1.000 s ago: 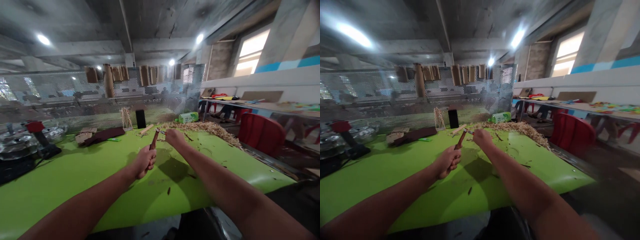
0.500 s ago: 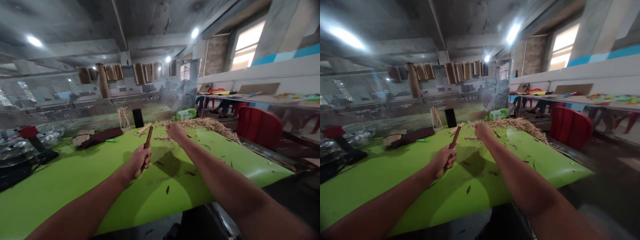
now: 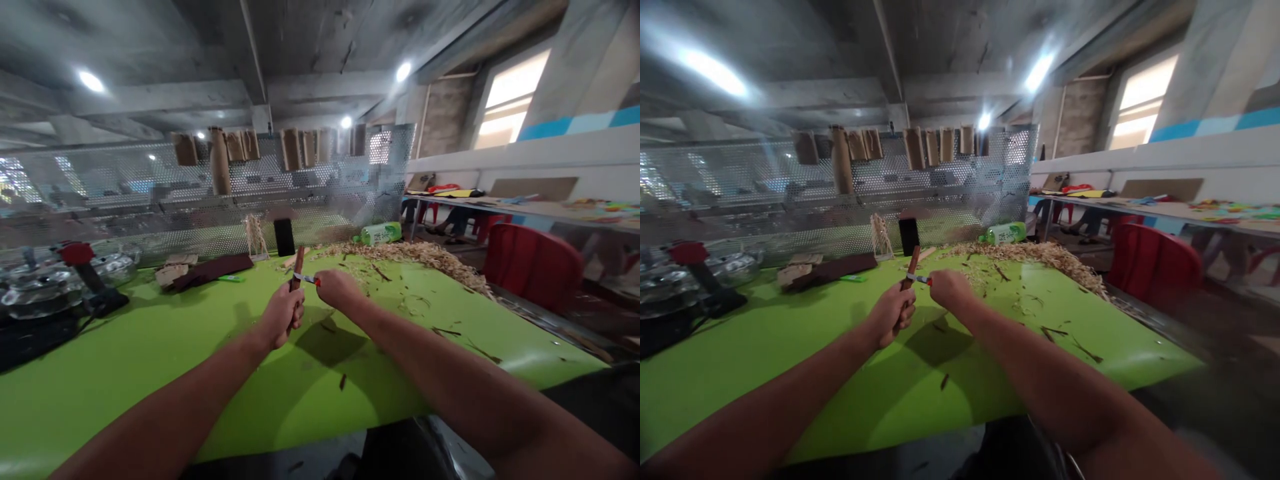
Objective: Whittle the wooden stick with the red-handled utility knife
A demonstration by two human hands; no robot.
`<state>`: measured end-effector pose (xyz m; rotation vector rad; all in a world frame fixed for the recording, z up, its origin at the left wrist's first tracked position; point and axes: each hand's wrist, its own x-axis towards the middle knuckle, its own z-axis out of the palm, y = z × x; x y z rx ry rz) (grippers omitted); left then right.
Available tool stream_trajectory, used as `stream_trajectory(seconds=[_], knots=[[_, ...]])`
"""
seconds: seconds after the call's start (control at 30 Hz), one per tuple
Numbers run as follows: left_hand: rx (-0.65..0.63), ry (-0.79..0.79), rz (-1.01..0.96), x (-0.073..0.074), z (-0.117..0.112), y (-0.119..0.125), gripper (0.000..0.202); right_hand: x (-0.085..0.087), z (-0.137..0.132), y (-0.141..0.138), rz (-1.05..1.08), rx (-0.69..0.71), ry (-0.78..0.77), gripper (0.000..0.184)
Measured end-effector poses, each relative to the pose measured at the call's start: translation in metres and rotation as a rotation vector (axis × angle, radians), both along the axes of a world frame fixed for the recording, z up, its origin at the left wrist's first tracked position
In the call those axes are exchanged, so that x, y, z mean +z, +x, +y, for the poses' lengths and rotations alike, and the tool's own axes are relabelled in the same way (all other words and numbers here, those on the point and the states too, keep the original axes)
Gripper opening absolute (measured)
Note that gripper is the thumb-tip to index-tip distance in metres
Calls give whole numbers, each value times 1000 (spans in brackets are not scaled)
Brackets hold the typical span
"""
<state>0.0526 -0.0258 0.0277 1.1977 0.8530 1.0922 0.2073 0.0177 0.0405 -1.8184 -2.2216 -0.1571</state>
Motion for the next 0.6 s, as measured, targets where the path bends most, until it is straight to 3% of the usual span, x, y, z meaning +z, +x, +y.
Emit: stream_trajectory(seconds=[0.23, 0.43, 0.53, 0.6], knots=[[-45, -47, 59, 2, -11, 2, 12, 3, 12, 16, 0, -82, 29, 32], [-78, -41, 112, 5, -14, 0, 23, 4, 25, 23, 8, -133, 69, 29], [-117, -28, 162, 5, -26, 0, 35, 5, 31, 42, 86, -206, 43, 28], [-241, -4, 224, 4, -38, 3, 46, 7, 37, 66, 152, -326, -28, 30]])
